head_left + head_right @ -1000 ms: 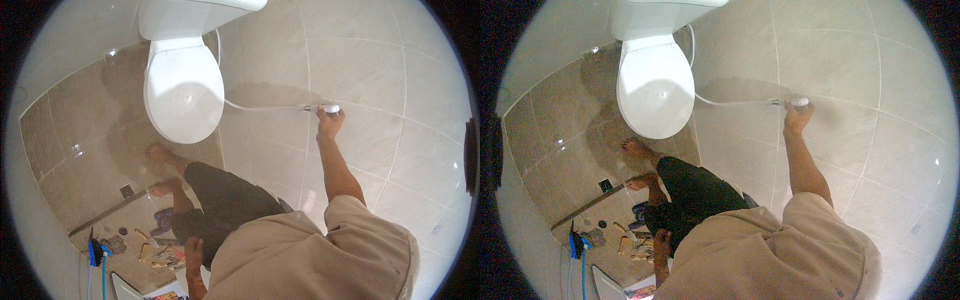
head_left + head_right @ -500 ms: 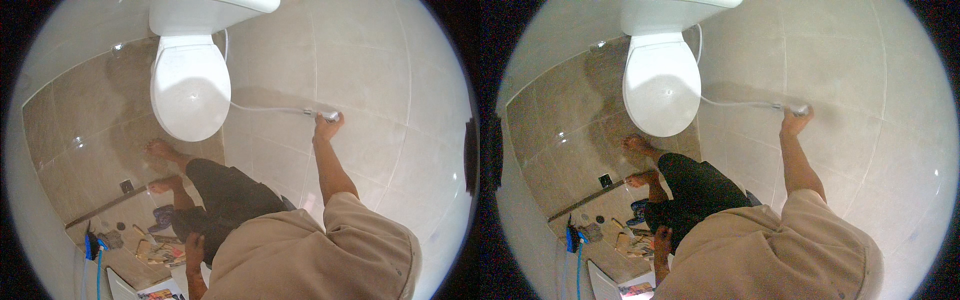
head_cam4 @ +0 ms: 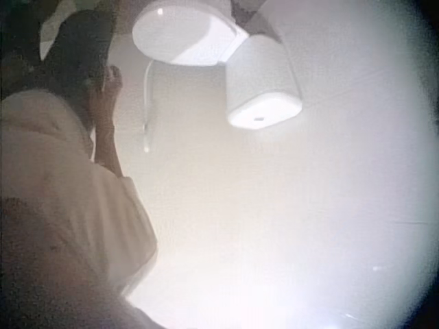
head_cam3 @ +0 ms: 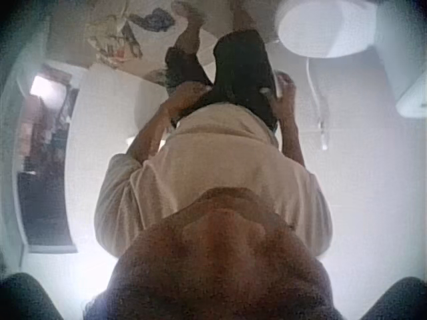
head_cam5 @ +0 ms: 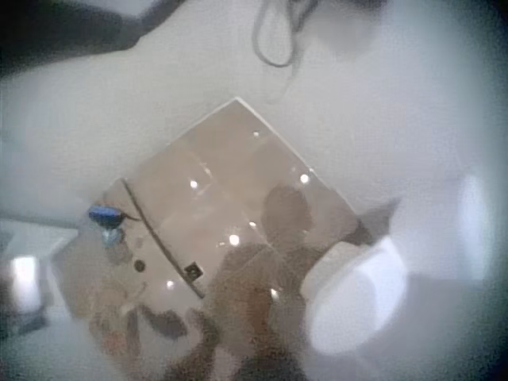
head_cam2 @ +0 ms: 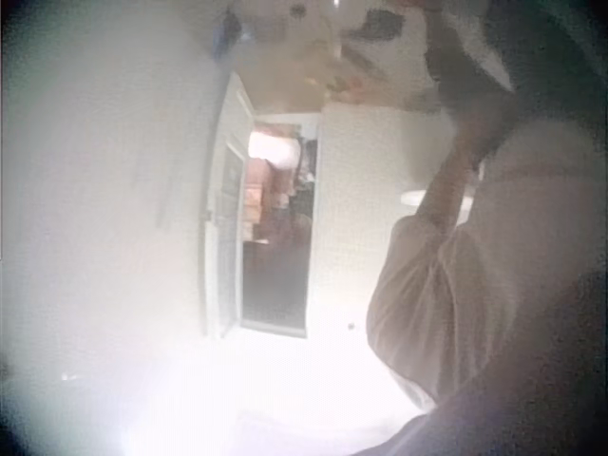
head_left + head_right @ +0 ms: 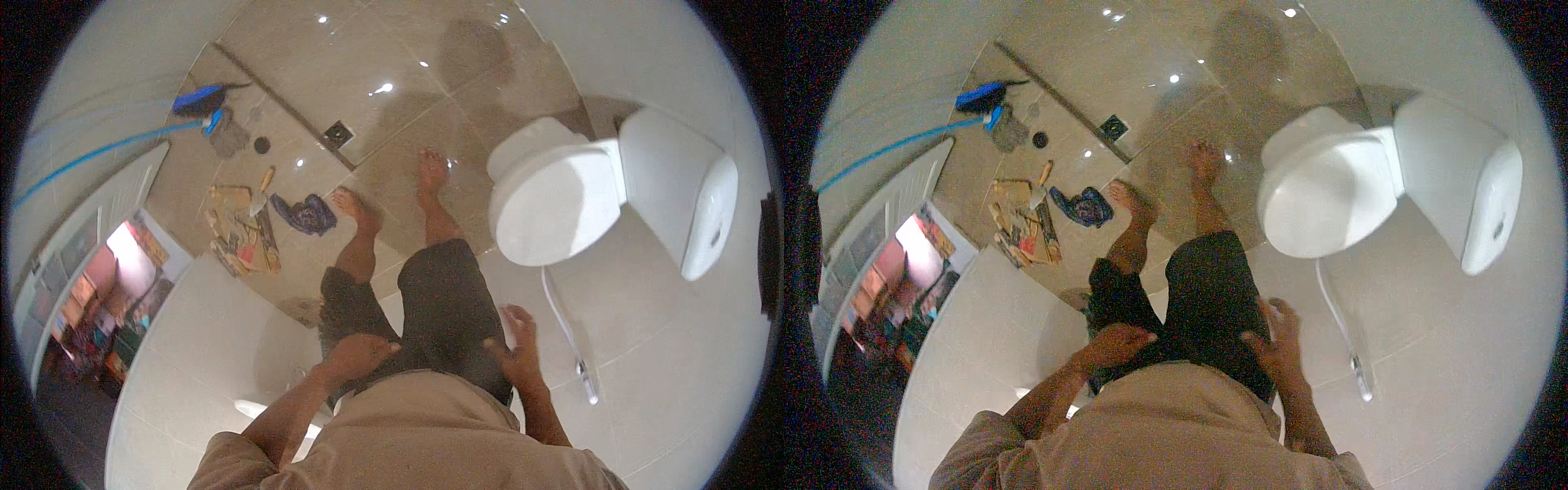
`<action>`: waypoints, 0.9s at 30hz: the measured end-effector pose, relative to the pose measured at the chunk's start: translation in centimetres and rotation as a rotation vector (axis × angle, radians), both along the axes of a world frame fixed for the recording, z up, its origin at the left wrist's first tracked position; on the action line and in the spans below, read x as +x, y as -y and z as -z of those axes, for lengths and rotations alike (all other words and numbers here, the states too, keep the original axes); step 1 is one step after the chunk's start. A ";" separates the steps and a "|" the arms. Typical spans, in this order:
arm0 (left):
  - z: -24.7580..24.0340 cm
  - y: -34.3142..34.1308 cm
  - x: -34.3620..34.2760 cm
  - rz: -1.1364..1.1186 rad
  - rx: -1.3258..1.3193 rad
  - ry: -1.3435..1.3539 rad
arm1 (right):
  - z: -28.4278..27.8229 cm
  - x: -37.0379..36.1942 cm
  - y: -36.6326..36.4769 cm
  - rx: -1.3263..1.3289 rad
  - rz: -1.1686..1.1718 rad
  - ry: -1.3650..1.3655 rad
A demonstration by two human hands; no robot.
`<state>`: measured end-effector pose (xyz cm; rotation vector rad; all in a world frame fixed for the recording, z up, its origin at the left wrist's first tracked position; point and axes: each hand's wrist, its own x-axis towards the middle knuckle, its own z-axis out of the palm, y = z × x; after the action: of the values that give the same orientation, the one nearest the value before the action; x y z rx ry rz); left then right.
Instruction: The person sprays water on the bathroom floor and toilet using a handheld sprayer. They then squat to clean a floor drain cover with a cloth and a trowel. Finally, they gather wet cardboard pieces and a cloth from the floor.
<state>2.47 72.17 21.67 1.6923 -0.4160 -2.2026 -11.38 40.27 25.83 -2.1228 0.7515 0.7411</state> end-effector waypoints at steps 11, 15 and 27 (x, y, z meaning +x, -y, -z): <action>12.2 -8.8 -2.8 -0.693 -0.133 -0.190 | 5.0 10.0 -4.2 0.742 -0.481 -0.863; 31.6 -15.9 1.7 -1.047 0.096 0.569 | 17.6 19.4 -8.9 0.908 -0.561 -1.003; 63.3 -31.5 19.7 -0.901 0.440 1.555 | 66.2 48.8 -33.4 -0.044 -1.312 0.275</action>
<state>22.12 103.64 -41.66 2.7127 0.5027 -0.0836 37.45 73.66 -40.37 -2.5246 -0.9135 0.9940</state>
